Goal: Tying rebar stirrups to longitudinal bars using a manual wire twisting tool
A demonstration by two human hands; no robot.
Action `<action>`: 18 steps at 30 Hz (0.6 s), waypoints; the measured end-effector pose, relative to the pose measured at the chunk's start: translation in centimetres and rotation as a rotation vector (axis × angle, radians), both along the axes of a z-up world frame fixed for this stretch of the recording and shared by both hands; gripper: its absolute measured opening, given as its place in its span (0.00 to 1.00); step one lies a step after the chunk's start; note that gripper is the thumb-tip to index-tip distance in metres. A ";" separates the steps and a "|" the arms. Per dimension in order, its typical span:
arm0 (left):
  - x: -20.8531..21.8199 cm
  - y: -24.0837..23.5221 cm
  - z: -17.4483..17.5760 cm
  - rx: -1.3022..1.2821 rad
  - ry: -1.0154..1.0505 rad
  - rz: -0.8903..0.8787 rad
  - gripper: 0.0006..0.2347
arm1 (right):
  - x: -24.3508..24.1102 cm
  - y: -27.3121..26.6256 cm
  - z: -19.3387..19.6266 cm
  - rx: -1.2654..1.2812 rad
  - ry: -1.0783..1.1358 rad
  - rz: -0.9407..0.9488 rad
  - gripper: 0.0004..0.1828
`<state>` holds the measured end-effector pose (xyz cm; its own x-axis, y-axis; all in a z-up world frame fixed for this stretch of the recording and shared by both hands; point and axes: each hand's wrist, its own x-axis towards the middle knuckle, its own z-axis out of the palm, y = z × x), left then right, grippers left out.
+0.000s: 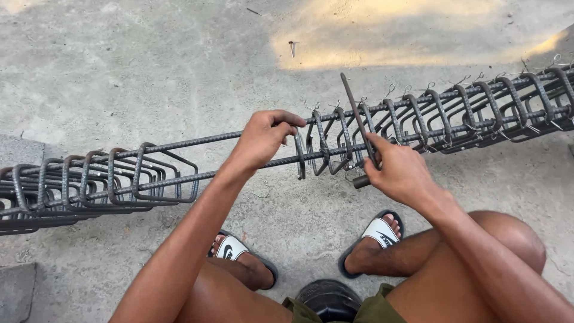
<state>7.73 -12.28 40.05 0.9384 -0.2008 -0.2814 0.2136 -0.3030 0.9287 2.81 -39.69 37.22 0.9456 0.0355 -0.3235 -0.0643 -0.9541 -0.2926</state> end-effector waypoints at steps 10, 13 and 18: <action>-1.3 -1.7 -1.9 -0.486 0.090 -0.013 0.15 | 0.3 -1.1 -1.7 -0.136 -0.055 0.170 0.28; -1.5 -2.3 -2.3 -0.510 0.079 0.009 0.14 | -0.5 -0.5 0.5 -0.099 -0.391 0.217 0.18; -2.4 -4.5 -3.2 -0.500 0.068 -0.036 0.12 | -1.7 2.4 4.6 0.436 -0.267 0.307 0.22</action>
